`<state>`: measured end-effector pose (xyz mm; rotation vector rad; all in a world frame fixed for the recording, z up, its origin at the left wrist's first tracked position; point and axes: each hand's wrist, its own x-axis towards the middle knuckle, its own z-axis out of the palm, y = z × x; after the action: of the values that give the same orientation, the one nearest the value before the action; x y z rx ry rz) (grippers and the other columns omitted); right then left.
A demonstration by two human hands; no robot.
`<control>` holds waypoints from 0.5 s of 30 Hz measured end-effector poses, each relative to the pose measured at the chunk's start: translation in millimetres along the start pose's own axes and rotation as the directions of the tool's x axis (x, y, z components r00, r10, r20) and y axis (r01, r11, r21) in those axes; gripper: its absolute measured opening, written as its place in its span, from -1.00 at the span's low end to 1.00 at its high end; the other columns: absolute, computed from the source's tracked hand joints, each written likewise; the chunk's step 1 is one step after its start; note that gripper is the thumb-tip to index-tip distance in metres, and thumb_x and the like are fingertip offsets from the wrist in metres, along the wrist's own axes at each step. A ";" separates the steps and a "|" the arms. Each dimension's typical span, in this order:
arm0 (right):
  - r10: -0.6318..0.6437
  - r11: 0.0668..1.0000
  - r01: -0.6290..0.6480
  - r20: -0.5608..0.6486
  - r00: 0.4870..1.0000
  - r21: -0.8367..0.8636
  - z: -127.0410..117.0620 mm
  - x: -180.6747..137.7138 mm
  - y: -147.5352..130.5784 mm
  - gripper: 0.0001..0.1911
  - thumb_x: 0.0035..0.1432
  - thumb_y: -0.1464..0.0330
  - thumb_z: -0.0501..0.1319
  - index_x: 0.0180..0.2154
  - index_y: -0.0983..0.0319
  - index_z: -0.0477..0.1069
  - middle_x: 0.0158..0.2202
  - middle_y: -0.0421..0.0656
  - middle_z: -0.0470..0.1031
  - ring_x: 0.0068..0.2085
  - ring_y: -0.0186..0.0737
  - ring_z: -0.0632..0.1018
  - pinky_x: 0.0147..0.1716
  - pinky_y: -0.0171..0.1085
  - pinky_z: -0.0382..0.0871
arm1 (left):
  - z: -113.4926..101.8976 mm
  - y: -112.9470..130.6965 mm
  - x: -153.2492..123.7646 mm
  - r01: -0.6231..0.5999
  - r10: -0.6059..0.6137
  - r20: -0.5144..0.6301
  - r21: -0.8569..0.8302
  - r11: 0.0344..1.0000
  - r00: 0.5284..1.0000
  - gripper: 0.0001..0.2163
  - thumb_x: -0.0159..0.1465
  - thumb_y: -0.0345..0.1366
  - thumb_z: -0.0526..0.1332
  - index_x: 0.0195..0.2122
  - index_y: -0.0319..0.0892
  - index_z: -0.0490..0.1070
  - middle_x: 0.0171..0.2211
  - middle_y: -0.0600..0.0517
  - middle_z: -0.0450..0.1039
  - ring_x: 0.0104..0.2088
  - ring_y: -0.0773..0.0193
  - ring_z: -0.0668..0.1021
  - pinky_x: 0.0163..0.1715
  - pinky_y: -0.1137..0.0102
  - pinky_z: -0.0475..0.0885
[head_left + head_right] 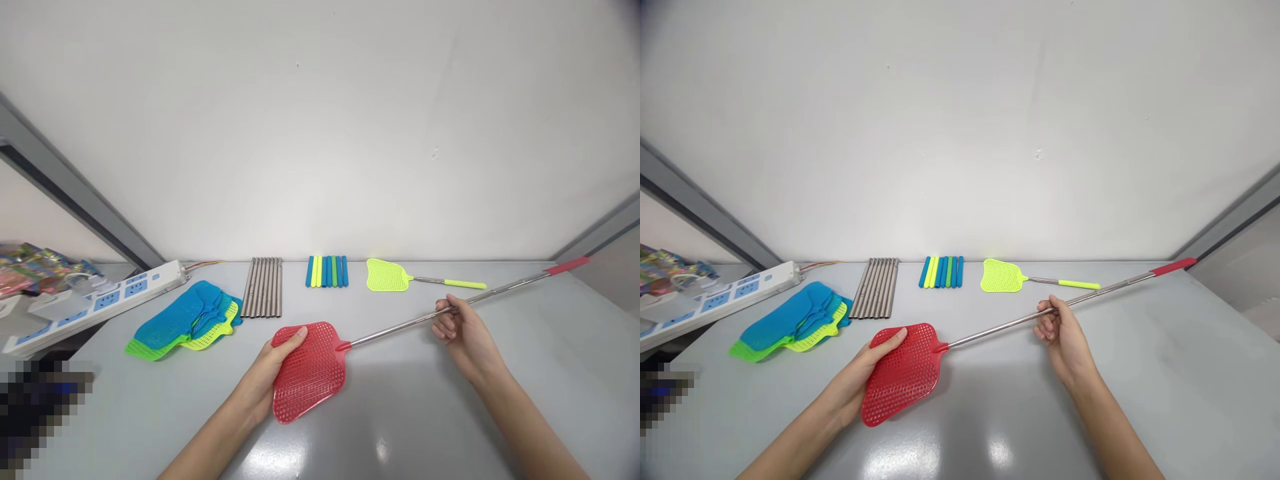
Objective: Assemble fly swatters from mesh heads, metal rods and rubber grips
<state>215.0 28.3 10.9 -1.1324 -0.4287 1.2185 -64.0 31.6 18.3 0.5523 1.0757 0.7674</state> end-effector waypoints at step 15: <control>-0.044 0.999 0.046 -0.087 0.995 0.019 -6.0 6.8 -2.8 -0.76 -0.06 0.24 0.14 -0.58 0.28 0.32 -0.76 -0.35 -0.05 -0.69 -0.49 0.02 -0.72 -0.45 0.06 | -5.5 -2.3 5.6 -0.054 0.054 0.002 -0.057 0.997 0.999 -0.68 0.04 -0.24 0.22 -0.19 -0.27 0.36 -0.22 -0.19 0.44 -0.22 0.05 0.49 -0.24 0.27 0.38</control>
<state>223.5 31.9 8.7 -1.1472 -0.3733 1.1282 -66.9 34.7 11.3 0.5358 1.0358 0.8416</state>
